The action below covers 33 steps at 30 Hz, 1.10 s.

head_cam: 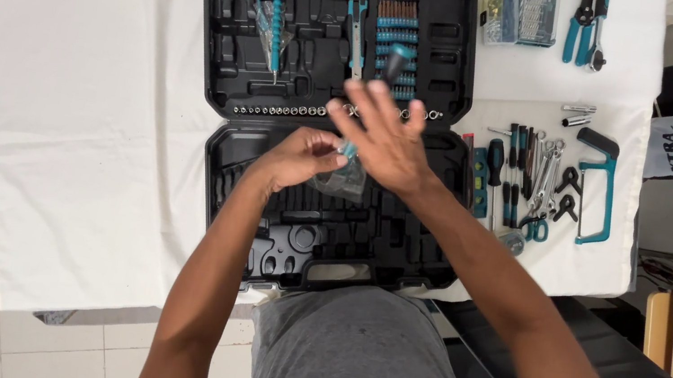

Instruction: Organizing and inspecting various tools from a toolkit on a table.

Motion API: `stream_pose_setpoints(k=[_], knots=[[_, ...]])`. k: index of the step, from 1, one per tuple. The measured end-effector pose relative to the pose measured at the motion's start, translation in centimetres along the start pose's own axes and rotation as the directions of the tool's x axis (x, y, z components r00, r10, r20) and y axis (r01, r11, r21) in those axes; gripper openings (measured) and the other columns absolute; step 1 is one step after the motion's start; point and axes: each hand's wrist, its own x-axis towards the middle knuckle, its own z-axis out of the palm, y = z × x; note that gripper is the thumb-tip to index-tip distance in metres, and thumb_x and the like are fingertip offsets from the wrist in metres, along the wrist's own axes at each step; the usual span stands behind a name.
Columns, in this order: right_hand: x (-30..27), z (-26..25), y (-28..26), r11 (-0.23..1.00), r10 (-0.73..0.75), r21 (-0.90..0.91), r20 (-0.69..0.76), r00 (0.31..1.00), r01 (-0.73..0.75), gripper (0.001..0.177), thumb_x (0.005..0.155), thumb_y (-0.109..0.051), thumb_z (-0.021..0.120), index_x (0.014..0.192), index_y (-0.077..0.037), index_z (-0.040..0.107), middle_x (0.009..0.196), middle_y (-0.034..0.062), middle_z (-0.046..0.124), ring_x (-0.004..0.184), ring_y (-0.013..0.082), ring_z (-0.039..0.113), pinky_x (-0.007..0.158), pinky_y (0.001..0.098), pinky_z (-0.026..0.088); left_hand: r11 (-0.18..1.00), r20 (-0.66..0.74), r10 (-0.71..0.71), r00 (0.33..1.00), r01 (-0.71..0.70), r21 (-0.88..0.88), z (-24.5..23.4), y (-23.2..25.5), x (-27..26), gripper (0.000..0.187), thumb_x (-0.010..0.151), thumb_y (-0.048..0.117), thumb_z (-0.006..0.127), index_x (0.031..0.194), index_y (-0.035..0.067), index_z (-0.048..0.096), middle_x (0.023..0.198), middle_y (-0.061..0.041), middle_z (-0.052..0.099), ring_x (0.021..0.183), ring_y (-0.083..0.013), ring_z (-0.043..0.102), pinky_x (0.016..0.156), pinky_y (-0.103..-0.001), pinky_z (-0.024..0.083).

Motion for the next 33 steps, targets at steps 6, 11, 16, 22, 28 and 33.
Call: stream_pose_setpoints(k=[6, 11, 16, 22, 28, 33], knots=[[-2.6, -0.6, -0.7, 0.761, 0.483, 0.582, -0.213, 0.85, -0.287, 0.071, 0.094, -0.02, 0.073, 0.152, 0.005, 0.038, 0.156, 0.0319, 0.035, 0.146, 0.0303, 0.034, 0.118, 0.0557, 0.022, 0.964, -0.009, 0.106, 0.994, -0.105, -0.246, 0.6, 2.5, -2.1, 0.028, 0.1, 0.02, 0.068, 0.123, 0.005, 0.073, 0.107, -0.002, 0.076, 0.097, -0.0081, 0.068, 0.092, -0.026, 0.054], [-6.4, 3.5, -0.4, -0.288, 0.452, 0.863, 0.504, 0.736, -0.415, 0.037, 0.108, -0.02, 0.057, 0.138, 0.001, 0.066, 0.129, 0.0125, 0.072, 0.117, 0.0169, 0.068, 0.107, 0.034, 0.052, 0.96, -0.065, 0.135, 0.989, -0.147, -0.239, 0.4, 2.1, -1.5, 0.031, 0.1, 0.022, 0.067, 0.126, 0.006, 0.073, 0.11, -0.002, 0.077, 0.099, -0.0089, 0.069, 0.096, -0.027, 0.053], [-5.2, 3.6, -0.7, -0.218, 0.492, 0.855, 0.513, 0.703, -0.471, 0.028, 0.099, -0.007, 0.071, 0.124, 0.004, 0.073, 0.112, 0.0095, 0.077, 0.099, 0.0118, 0.069, 0.092, 0.0265, 0.056, 0.966, -0.051, 0.129, 0.99, -0.137, -0.221, 0.3, 2.2, -1.0, 0.031, 0.1, 0.023, 0.068, 0.126, 0.006, 0.073, 0.108, -0.001, 0.076, 0.097, -0.0074, 0.067, 0.093, -0.026, 0.053], [-4.9, 4.8, -0.5, -0.301, 0.422, 0.889, 0.45, 0.787, -0.346, 0.023, 0.104, -0.006, 0.069, 0.123, 0.005, 0.075, 0.107, 0.0067, 0.07, 0.097, 0.0104, 0.064, 0.09, 0.0255, 0.051, 0.972, -0.067, 0.114, 0.991, -0.125, -0.197, -0.3, 2.2, -1.0, 0.031, 0.099, 0.023, 0.07, 0.124, 0.005, 0.074, 0.105, 0.0, 0.076, 0.093, -0.0066, 0.065, 0.089, -0.026, 0.053], [-3.4, 5.1, -0.3, -0.426, 0.369, 0.823, 0.537, 0.759, -0.376, 0.026, 0.1, -0.009, 0.069, 0.123, 0.002, 0.073, 0.115, 0.0074, 0.072, 0.107, 0.0161, 0.067, 0.102, 0.0316, 0.052, 0.964, -0.07, 0.102, 0.992, -0.116, -0.24, -0.7, 0.8, -0.6, 0.032, 0.099, 0.024, 0.069, 0.125, 0.006, 0.074, 0.106, 0.0, 0.076, 0.095, -0.0071, 0.066, 0.092, -0.027, 0.052], [-1.6, 4.7, -0.9, -0.643, 0.265, 0.697, 0.59, 0.762, -0.317, 0.021, 0.1, -0.01, 0.067, 0.12, -0.001, 0.066, 0.138, 0.0087, 0.067, 0.117, 0.017, 0.066, 0.105, 0.0357, 0.052, 0.906, -0.02, 0.1, 0.995, -0.1, -0.412, -1.0, -1.0, -0.5, 0.034, 0.101, 0.027, 0.068, 0.124, 0.002, 0.073, 0.108, -0.002, 0.075, 0.099, -0.0106, 0.066, 0.094, -0.029, 0.05]])
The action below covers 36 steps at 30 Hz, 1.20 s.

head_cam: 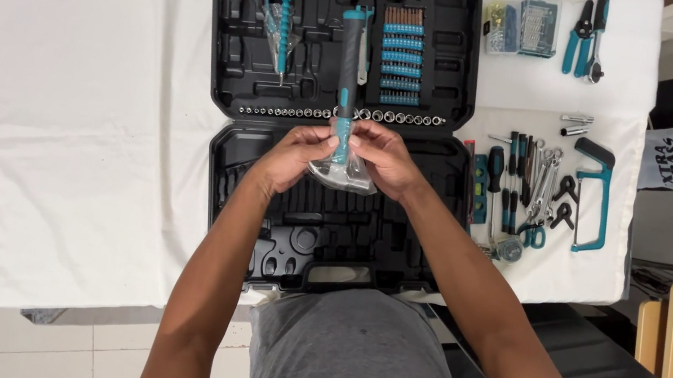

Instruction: Organizing and inspecting various tools from a toolkit on a table.

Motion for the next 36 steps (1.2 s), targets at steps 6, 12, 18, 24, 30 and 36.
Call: stream_pose_setpoints(k=[6, 12, 18, 24, 30, 36], knots=[[0.5, 1.4, -0.7, 0.999, -0.015, -0.049, 0.116, 0.993, 0.021, 0.02, 0.103, -0.01, 0.062, 0.121, -0.004, 0.068, 0.137, 0.0132, 0.066, 0.121, 0.0199, 0.066, 0.109, 0.0377, 0.053, 0.982, 0.066, -0.036, 0.997, 0.047, -0.185, -0.6, -0.7, -0.7, 0.033, 0.101, 0.028, 0.066, 0.124, 0.004, 0.07, 0.112, -0.003, 0.074, 0.103, -0.0134, 0.068, 0.096, -0.032, 0.051], [1.5, 1.8, -0.6, 0.988, -0.045, -0.138, 0.201, 0.979, 0.074, 0.004, 0.104, -0.005, 0.066, 0.103, -0.008, 0.062, 0.134, 0.0144, 0.069, 0.118, 0.018, 0.067, 0.104, 0.0372, 0.055, 0.943, 0.061, -0.093, 0.994, 0.108, -0.315, -1.4, -1.5, -1.4, 0.033, 0.101, 0.033, 0.066, 0.121, 0.006, 0.07, 0.111, -0.004, 0.073, 0.102, -0.0157, 0.07, 0.095, -0.037, 0.055], [2.5, 3.6, -0.2, 0.973, -0.086, -0.205, 0.099, 0.991, 0.105, 0.007, 0.103, -0.002, 0.068, 0.102, -0.008, 0.063, 0.116, 0.0089, 0.073, 0.101, 0.0126, 0.068, 0.092, 0.0305, 0.056, 0.93, 0.045, -0.131, 0.99, 0.139, -0.34, -2.0, 0.2, -1.9, 0.04, 0.101, 0.037, 0.064, 0.126, 0.005, 0.064, 0.111, -0.005, 0.073, 0.101, -0.0171, 0.071, 0.091, -0.037, 0.057], [4.3, 3.9, 0.9, 0.989, -0.106, -0.103, -0.031, 0.994, 0.102, 0.013, 0.101, -0.003, 0.074, 0.1, -0.009, 0.063, 0.097, 0.006, 0.072, 0.081, 0.0118, 0.065, 0.068, 0.029, 0.052, 0.922, 0.015, -0.073, 0.997, 0.074, -0.38, -1.7, 2.4, -2.1, 0.053, 0.1, 0.046, 0.061, 0.129, 0.002, 0.062, 0.112, -0.009, 0.072, 0.102, -0.0221, 0.072, 0.091, -0.041, 0.059], [7.3, 7.7, -0.4, 0.969, -0.217, -0.144, -0.112, 0.97, 0.2, 0.012, 0.094, -0.005, 0.076, 0.094, -0.01, 0.065, 0.099, 0.0051, 0.075, 0.095, 0.011, 0.072, 0.084, 0.0269, 0.061, 0.935, -0.175, -0.113, 0.978, 0.044, -0.352, -3.2, 3.8, -3.3, 0.089, 0.089, 0.079, 0.031, 0.129, 0.006, 0.063, 0.114, -0.011, 0.07, 0.099, -0.0222, 0.071, 0.081, -0.045, 0.06], [12.2, 8.9, 0.0, 0.937, -0.167, -0.341, -0.236, 0.957, 0.08, 0.011, 0.09, -0.01, 0.081, 0.095, -0.008, 0.071, 0.084, -0.0018, 0.067, 0.074, 0.0062, 0.065, 0.064, 0.0241, 0.057, 0.996, -0.574, -0.061, 0.817, 0.014, -0.086, -9.4, 4.0, -5.1, 0.072, 0.095, 0.071, 0.037, 0.13, 0.013, 0.062, 0.115, -0.005, 0.069, 0.102, -0.0208, 0.065, 0.083, -0.04, 0.054]])
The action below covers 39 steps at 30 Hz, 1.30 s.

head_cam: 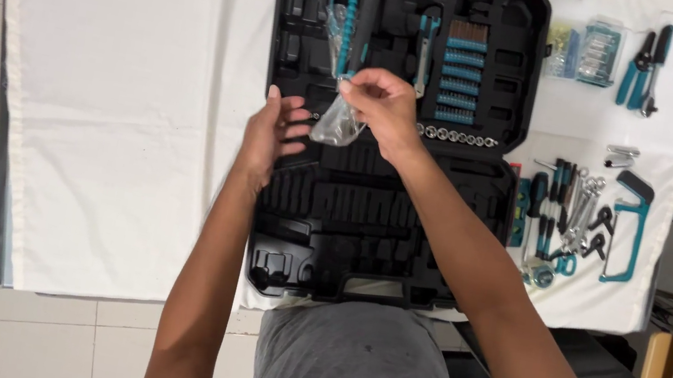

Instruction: Organizing and inspecting various tools from a toolkit on a table.

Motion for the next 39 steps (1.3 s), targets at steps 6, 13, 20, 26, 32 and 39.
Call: stream_pose_setpoints(k=[6, 13, 20, 26, 32, 39], knots=[[5.6, 2.2, 4.3, 0.966, -0.136, -0.224, -0.025, 0.99, 0.127, 0.008, 0.089, -0.005, 0.082, 0.09, -0.005, 0.075, 0.078, -0.0029, 0.067, 0.068, 0.0035, 0.058, 0.06, 0.0205, 0.049, 0.927, -0.224, 0.355, 0.908, -0.311, 0.208, -2.4, -0.4, 3.3, 0.041, 0.103, 0.041, 0.059, 0.12, 0.006, 0.071, 0.113, -0.006, 0.072, 0.107, -0.0182, 0.065, 0.091, -0.034, 0.052], [7.6, 5.6, 4.1, 0.85, -0.068, -0.526, -0.136, 0.988, -0.014, 0.012, 0.084, -0.012, 0.083, 0.091, -0.005, 0.076, 0.077, -0.0023, 0.073, 0.069, 0.0043, 0.064, 0.066, 0.0238, 0.054, 0.731, -0.203, 0.6, 0.774, -0.427, 0.533, -3.3, -0.2, 5.5, 0.026, 0.1, 0.018, 0.067, 0.119, 0.002, 0.074, 0.125, -0.016, 0.068, 0.117, -0.0267, 0.065, 0.1, -0.036, 0.051], [9.2, 6.9, 4.5, 0.695, -0.016, -0.706, -0.203, 0.979, -0.135, 0.016, 0.081, -0.02, 0.082, 0.092, -0.012, 0.075, 0.08, -0.0022, 0.074, 0.074, 0.0108, 0.071, 0.072, 0.0311, 0.057, 0.651, -0.131, 0.574, 0.808, -0.353, 0.672, -1.9, 1.5, 4.9, 0.045, 0.085, 0.015, 0.081, 0.126, 0.001, 0.069, 0.135, -0.02, 0.062, 0.124, -0.0353, 0.062, 0.103, -0.041, 0.05], [10.0, 7.2, 5.0, 0.652, 0.034, -0.734, -0.224, 0.974, -0.192, 0.02, 0.082, -0.021, 0.082, 0.097, -0.011, 0.072, 0.081, -0.0003, 0.072, 0.076, 0.0148, 0.071, 0.073, 0.0343, 0.057, 0.577, -0.142, 0.549, 0.824, -0.251, 0.777, -1.4, 1.2, 5.9, 0.058, 0.081, 0.019, 0.085, 0.133, 0.005, 0.064, 0.138, -0.015, 0.062, 0.121, -0.0364, 0.06, 0.1, -0.044, 0.051], [10.3, 7.4, 6.0, 0.716, -0.02, -0.678, -0.26, 0.965, -0.167, 0.048, 0.076, -0.02, 0.086, 0.114, -0.006, 0.061, 0.088, 0.0057, 0.073, 0.08, 0.0188, 0.074, 0.073, 0.035, 0.059, 0.537, -0.16, 0.512, 0.844, -0.169, 0.826, -1.0, 1.0, 7.3, 0.07, 0.077, 0.023, 0.088, 0.138, 0.007, 0.059, 0.141, -0.015, 0.057, 0.121, -0.0376, 0.057, 0.1, -0.047, 0.048], [10.1, 7.3, 6.9, 0.716, -0.015, -0.681, -0.236, 0.972, -0.154, 0.054, 0.078, -0.02, 0.086, 0.124, -0.004, 0.063, 0.096, 0.0089, 0.073, 0.082, 0.0208, 0.075, 0.073, 0.0355, 0.061, 0.473, -0.14, 0.534, 0.834, -0.157, 0.867, -0.9, 0.7, 8.4, 0.072, 0.078, 0.024, 0.089, 0.14, 0.007, 0.057, 0.144, -0.018, 0.052, 0.121, -0.0392, 0.056, 0.1, -0.05, 0.046]])
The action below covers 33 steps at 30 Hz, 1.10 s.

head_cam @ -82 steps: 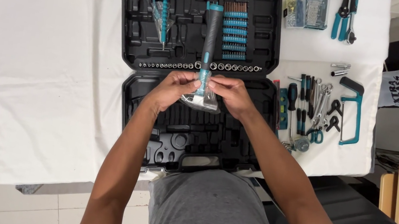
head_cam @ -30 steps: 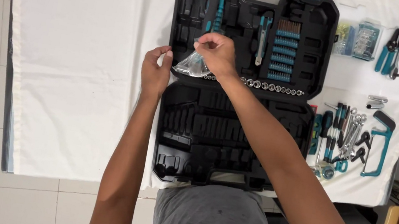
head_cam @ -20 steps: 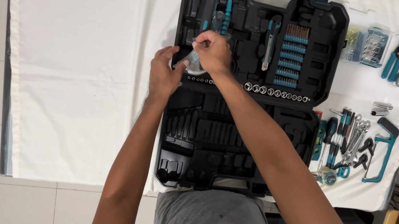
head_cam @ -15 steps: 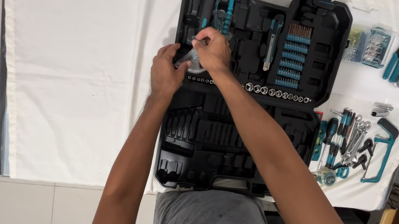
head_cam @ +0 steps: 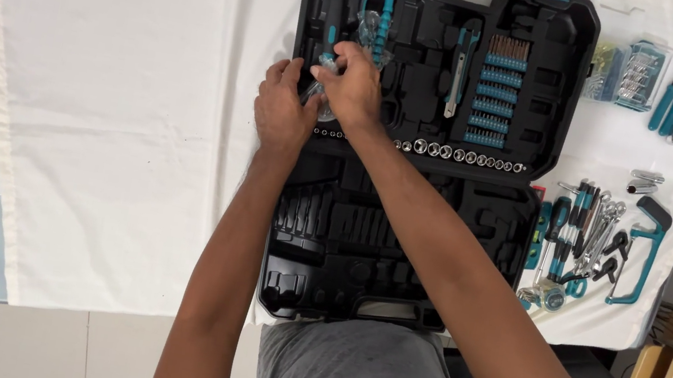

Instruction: Organizing and inspecting various tools from a toolkit on a table.

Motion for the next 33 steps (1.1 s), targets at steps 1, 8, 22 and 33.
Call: stream_pose_setpoints(k=[1, 8, 22, 33], knots=[[0.1, 0.1, 0.7, 1.0, 0.003, 0.0, -0.001, 1.0, -0.003, 0.054, 0.078, -0.02, 0.086, 0.124, -0.004, 0.063, 0.096, 0.0089, 0.073, 0.082, 0.0208, 0.075, 0.073, 0.0355, 0.061, 1.0, 0.003, 0.001, 1.0, -0.001, 0.0, 0.0, 0.1, 0.0, 0.072, 0.078, 0.024, 0.089, 0.14, 0.007, 0.057, 0.144, -0.018, 0.052, 0.121, -0.0392, 0.056, 0.1, -0.05, 0.046], [-0.3, -0.9, -0.4, 0.988, -0.138, -0.072, -0.041, 0.99, 0.135, 0.046, 0.08, -0.019, 0.085, 0.119, -0.002, 0.067, 0.106, 0.0116, 0.066, 0.088, 0.0254, 0.071, 0.073, 0.0379, 0.062, 0.997, -0.027, 0.055, 0.998, -0.054, 0.057, 0.2, 0.1, 0.2, 0.066, 0.079, 0.026, 0.088, 0.136, 0.009, 0.06, 0.146, -0.014, 0.052, 0.125, -0.0364, 0.055, 0.102, -0.051, 0.044], [2.9, -7.5, -0.6, 0.833, -0.501, -0.171, 0.169, 0.849, 0.526, 0.026, 0.097, -0.011, 0.073, 0.122, -0.003, 0.072, 0.118, 0.0146, 0.071, 0.108, 0.0298, 0.069, 0.094, 0.0399, 0.055, 0.973, -0.161, 0.214, 0.963, -0.224, -0.048, -1.0, 0.2, 1.6, 0.038, 0.09, 0.019, 0.081, 0.125, 0.009, 0.071, 0.146, -0.022, 0.055, 0.131, -0.0415, 0.054, 0.109, -0.05, 0.044], [3.3, -6.2, -0.5, 0.684, -0.61, -0.186, 0.383, 0.694, 0.705, 0.016, 0.091, -0.015, 0.078, 0.106, -0.009, 0.08, 0.099, 0.0096, 0.07, 0.097, 0.0286, 0.065, 0.086, 0.0452, 0.05, 0.967, -0.111, 0.245, 0.963, -0.234, 0.103, 1.6, 0.0, 3.0, 0.01, 0.083, 0.014, 0.083, 0.093, 0.014, 0.082, 0.147, -0.017, 0.052, 0.142, -0.04, 0.038, 0.117, -0.053, 0.027]])
